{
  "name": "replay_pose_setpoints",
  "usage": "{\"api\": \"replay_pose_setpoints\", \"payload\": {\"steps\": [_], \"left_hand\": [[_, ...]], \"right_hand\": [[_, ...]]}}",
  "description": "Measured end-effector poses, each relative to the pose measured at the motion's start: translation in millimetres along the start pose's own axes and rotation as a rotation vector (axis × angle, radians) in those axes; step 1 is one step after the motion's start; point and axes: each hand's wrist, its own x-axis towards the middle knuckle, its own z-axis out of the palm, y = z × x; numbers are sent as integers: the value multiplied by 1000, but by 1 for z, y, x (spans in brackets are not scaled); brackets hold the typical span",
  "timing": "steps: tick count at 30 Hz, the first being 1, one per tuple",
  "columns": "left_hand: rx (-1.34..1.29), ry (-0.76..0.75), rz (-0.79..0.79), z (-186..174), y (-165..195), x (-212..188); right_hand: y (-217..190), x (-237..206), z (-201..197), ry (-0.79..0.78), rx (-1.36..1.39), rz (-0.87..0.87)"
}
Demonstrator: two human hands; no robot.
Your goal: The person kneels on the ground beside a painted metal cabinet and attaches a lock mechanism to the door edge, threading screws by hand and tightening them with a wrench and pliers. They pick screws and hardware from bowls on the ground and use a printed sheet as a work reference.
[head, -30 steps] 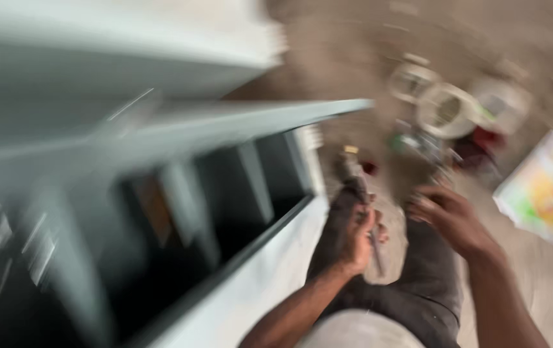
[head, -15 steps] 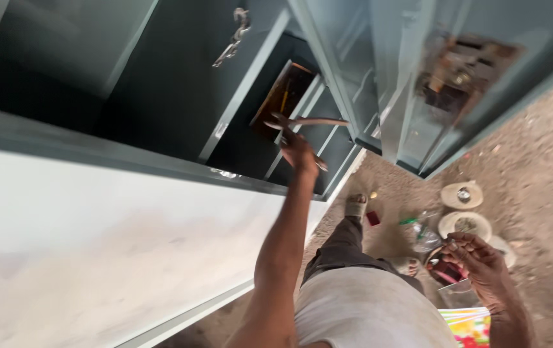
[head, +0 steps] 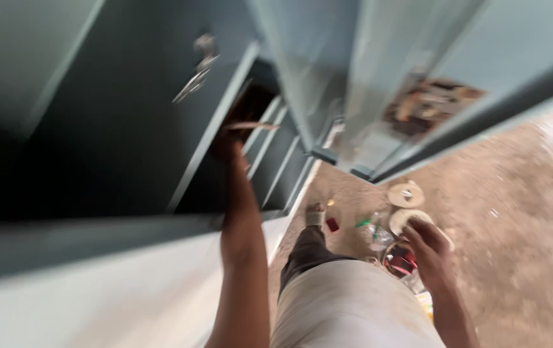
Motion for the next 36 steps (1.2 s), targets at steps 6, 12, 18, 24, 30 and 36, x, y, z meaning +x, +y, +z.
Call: {"api": "replay_pose_setpoints", "payload": {"steps": [6,12,18,24,30,36], "left_hand": [[147,286,319,8,11,-38],[-537,-111,1127,27,80,-183],[-455,-768,1132,0,209,-269],[-346,-905,1122,-8,288,-276],[-78,-874,1125,1,302,-274],[-221,-812,1194,1,303,-272]], "right_hand": [[-79,24,66,152,-280,-398],[-132,52,139,484,-254,-751],[-149,68,166,692,-375,-939],[-147,82,171,807,-365,-962],[-144,88,172,841,-371,-924],[-148,87,176,865,-389,-947]]}}
